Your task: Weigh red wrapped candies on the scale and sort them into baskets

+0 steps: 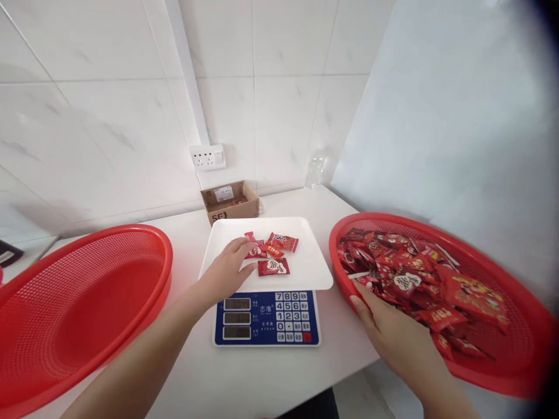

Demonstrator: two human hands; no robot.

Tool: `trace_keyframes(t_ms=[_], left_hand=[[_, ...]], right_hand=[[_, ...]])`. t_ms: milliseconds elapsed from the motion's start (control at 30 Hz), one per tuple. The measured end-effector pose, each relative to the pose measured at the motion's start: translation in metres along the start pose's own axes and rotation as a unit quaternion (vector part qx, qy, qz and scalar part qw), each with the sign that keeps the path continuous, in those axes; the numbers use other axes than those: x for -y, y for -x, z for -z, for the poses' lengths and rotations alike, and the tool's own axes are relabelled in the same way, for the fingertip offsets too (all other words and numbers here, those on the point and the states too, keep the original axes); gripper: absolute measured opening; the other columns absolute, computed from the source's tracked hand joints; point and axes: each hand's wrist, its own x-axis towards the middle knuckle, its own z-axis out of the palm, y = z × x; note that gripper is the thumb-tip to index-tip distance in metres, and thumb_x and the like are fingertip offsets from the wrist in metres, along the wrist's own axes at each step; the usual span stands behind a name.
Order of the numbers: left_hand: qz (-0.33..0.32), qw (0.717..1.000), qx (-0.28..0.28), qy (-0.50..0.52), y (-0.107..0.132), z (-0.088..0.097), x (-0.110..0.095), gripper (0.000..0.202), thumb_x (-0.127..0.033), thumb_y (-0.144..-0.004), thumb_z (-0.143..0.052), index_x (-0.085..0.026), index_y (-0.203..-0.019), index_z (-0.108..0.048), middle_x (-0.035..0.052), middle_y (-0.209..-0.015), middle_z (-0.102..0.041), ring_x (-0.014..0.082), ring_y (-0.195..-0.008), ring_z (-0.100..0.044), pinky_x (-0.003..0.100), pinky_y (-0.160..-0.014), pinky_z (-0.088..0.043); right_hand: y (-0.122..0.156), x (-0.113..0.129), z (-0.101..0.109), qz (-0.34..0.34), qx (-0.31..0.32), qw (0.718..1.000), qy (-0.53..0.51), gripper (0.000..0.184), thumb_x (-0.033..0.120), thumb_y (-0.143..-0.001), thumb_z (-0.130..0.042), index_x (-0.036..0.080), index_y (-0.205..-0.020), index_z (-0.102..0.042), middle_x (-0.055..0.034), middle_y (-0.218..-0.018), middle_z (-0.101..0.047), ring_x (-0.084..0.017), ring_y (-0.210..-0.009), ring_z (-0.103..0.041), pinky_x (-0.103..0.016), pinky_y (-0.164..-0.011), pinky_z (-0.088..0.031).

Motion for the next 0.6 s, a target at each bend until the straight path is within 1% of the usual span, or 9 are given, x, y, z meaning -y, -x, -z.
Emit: trace_keyframes(t_ms=[67,100,200,300,367,467,500,533,600], left_hand=[[-0.006,1.000,0.010,-0.018,-0.013,-0.005,-0.002,0.044,-0.023,-0.088,-0.048,-0.018,-0.131,-0.046,0.0119,-0.142,-0.044,0.0250,-0.135,-0.034,0.043,-0.109,-0.035],[-0.007,1.000,0.012,-0.027,-0.018,-0.007,-0.003,0.043,-0.020,-0.087,-0.048,-0.018,-0.130,-0.047,0.0124,-0.140,-0.046,0.0255,-0.134,-0.036,0.044,-0.108,-0.035],[-0.004,0.999,0.008,-0.047,-0.026,-0.011,-0.003,0.041,-0.015,-0.085,-0.046,-0.018,-0.125,-0.052,0.0115,-0.128,-0.056,0.0257,-0.122,-0.049,0.043,-0.103,-0.040],[0.002,0.998,-0.012,-0.061,-0.019,-0.005,-0.003,0.037,-0.017,-0.084,-0.047,-0.022,-0.120,-0.056,0.0079,-0.114,-0.061,0.0236,-0.108,-0.056,0.039,-0.095,-0.047],[0.014,0.997,-0.036,-0.069,-0.006,0.008,-0.001,0.037,-0.021,-0.085,-0.046,-0.023,-0.120,-0.056,0.0073,-0.111,-0.061,0.0239,-0.106,-0.056,0.038,-0.091,-0.049],[0.075,0.986,-0.104,-0.103,0.026,0.037,0.013,0.039,-0.028,-0.087,-0.041,-0.022,-0.125,-0.051,0.0108,-0.115,-0.058,0.0287,-0.107,-0.054,0.043,-0.086,-0.050],[0.118,0.973,-0.143,-0.137,0.039,0.046,0.022,0.039,-0.031,-0.088,-0.041,-0.025,-0.125,-0.050,0.0099,-0.116,-0.058,0.0290,-0.106,-0.055,0.043,-0.084,-0.050],[0.152,0.958,-0.173,-0.171,0.052,0.054,0.032,0.040,-0.033,-0.089,-0.039,-0.024,-0.127,-0.047,0.0106,-0.120,-0.056,0.0306,-0.111,-0.052,0.044,-0.085,-0.050],[0.199,0.936,-0.189,-0.222,0.080,0.063,0.054,0.044,-0.038,-0.090,-0.036,-0.022,-0.131,-0.041,0.0118,-0.134,-0.048,0.0332,-0.124,-0.043,0.048,-0.092,-0.047]], right_hand=[[0.000,0.000,-0.001,0.005,-0.003,1.000,-0.002,0.053,0.040,-0.095,-0.021,0.018,-0.129,-0.055,-0.0115,-0.113,-0.068,-0.027,-0.089,-0.070,-0.037,-0.063,-0.056],[0.000,0.000,-0.001,0.009,-0.005,1.000,-0.004,0.053,0.039,-0.095,-0.021,0.017,-0.129,-0.055,-0.0117,-0.114,-0.068,-0.027,-0.091,-0.069,-0.037,-0.065,-0.056],[0.000,-0.001,-0.002,0.019,-0.008,1.000,-0.008,0.054,0.038,-0.094,-0.020,0.016,-0.130,-0.054,-0.0113,-0.113,-0.068,-0.026,-0.092,-0.069,-0.036,-0.066,-0.056],[0.001,-0.002,-0.003,0.029,-0.017,0.999,-0.005,0.054,0.037,-0.094,-0.020,0.017,-0.128,-0.056,-0.0109,-0.114,-0.068,-0.025,-0.091,-0.069,-0.034,-0.065,-0.056],[0.001,-0.003,-0.005,0.038,-0.026,0.999,-0.008,0.054,0.037,-0.094,-0.019,0.017,-0.127,-0.057,-0.0105,-0.115,-0.068,-0.024,-0.091,-0.070,-0.032,-0.065,-0.056],[0.002,-0.006,-0.008,0.047,-0.037,0.998,-0.010,0.055,0.038,-0.094,-0.018,0.016,-0.127,-0.057,-0.0109,-0.109,-0.070,-0.023,-0.088,-0.070,-0.031,-0.064,-0.056],[0.002,-0.007,-0.010,0.049,-0.042,0.998,-0.010,0.055,0.038,-0.094,-0.019,0.015,-0.127,-0.056,-0.0112,-0.107,-0.071,-0.024,-0.086,-0.071,-0.031,-0.062,-0.056],[0.002,-0.008,-0.011,0.051,-0.049,0.997,-0.010,0.055,0.038,-0.094,-0.020,0.015,-0.128,-0.056,-0.0114,-0.105,-0.071,-0.024,-0.086,-0.071,-0.031,-0.061,-0.056],[0.002,-0.010,-0.015,0.057,-0.063,0.996,-0.008,0.054,0.039,-0.094,-0.021,0.016,-0.128,-0.056,-0.0115,-0.103,-0.072,-0.023,-0.085,-0.071,-0.030,-0.059,-0.056]])
